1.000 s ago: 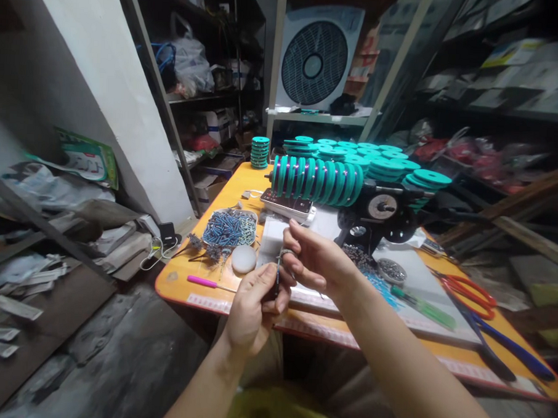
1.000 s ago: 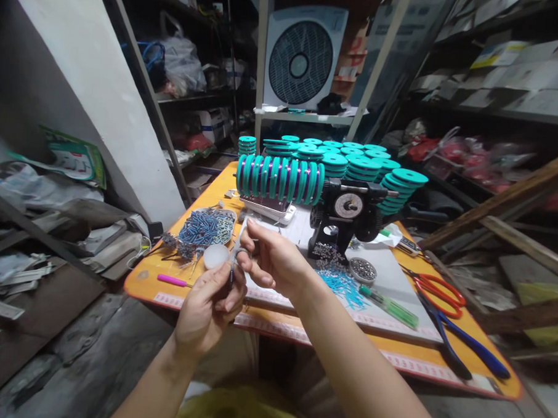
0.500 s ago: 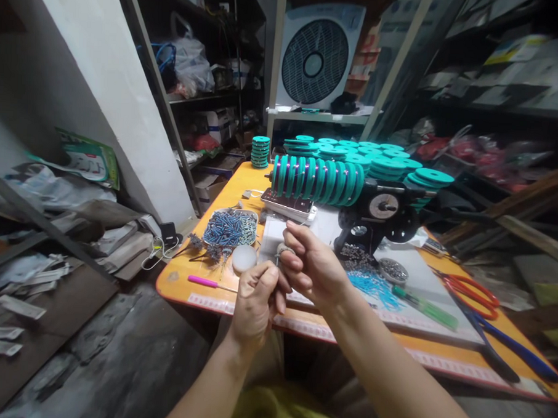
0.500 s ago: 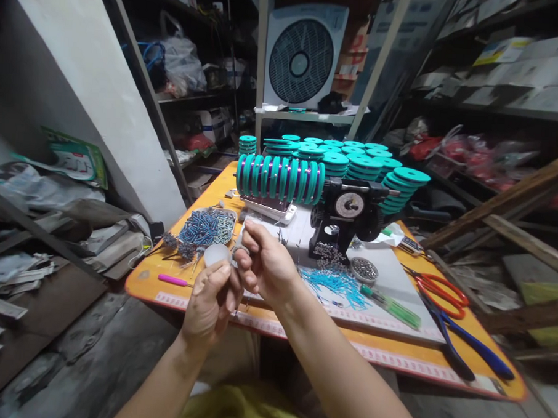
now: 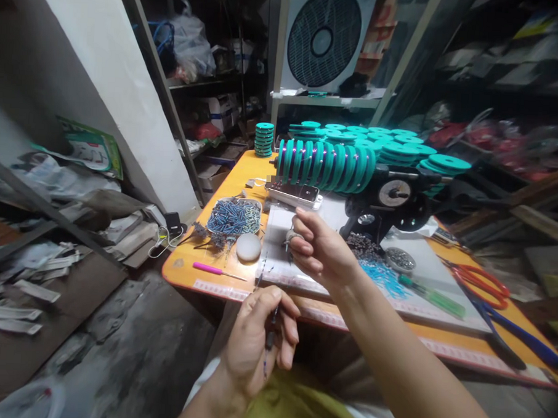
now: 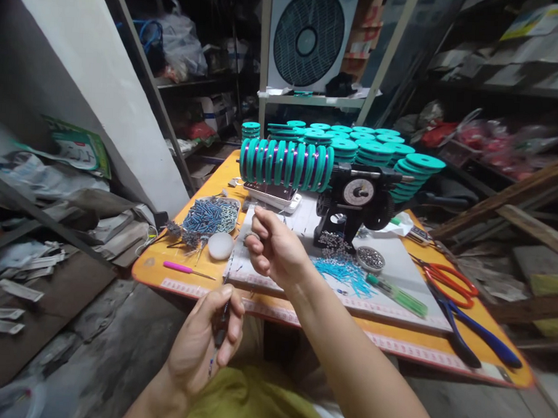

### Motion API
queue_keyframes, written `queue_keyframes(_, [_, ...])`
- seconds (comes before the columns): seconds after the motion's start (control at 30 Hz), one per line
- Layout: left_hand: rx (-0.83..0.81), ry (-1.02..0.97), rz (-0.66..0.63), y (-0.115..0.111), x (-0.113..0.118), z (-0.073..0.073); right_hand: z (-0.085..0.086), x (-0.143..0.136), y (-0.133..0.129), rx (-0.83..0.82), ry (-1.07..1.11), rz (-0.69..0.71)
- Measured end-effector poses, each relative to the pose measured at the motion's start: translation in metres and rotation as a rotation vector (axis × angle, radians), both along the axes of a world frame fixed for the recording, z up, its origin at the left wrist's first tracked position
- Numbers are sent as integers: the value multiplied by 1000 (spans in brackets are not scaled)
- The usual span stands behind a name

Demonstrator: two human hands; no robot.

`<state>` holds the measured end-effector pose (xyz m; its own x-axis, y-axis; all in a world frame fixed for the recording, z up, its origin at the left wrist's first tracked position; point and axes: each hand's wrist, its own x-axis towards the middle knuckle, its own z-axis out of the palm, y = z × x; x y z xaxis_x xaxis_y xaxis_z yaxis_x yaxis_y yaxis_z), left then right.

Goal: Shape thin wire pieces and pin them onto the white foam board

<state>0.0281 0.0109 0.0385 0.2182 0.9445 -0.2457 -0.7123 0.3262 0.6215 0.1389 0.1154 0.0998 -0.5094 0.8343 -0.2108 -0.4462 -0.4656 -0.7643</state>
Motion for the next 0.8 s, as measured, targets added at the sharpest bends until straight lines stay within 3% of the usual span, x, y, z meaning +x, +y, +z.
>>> queue_keyframes(0.37, [-6, -17, -114, -15, -6, -9, -12, 11, -1, 182, -94, 64])
queue_keyframes(0.63, [-14, -26, -126, -35, -18, -22, -39, 19, -46, 339, -346, 192])
queue_keyframes(0.8, [21, -44, -129, -37, -19, -24, -52, 15, -64, 352, -324, 252])
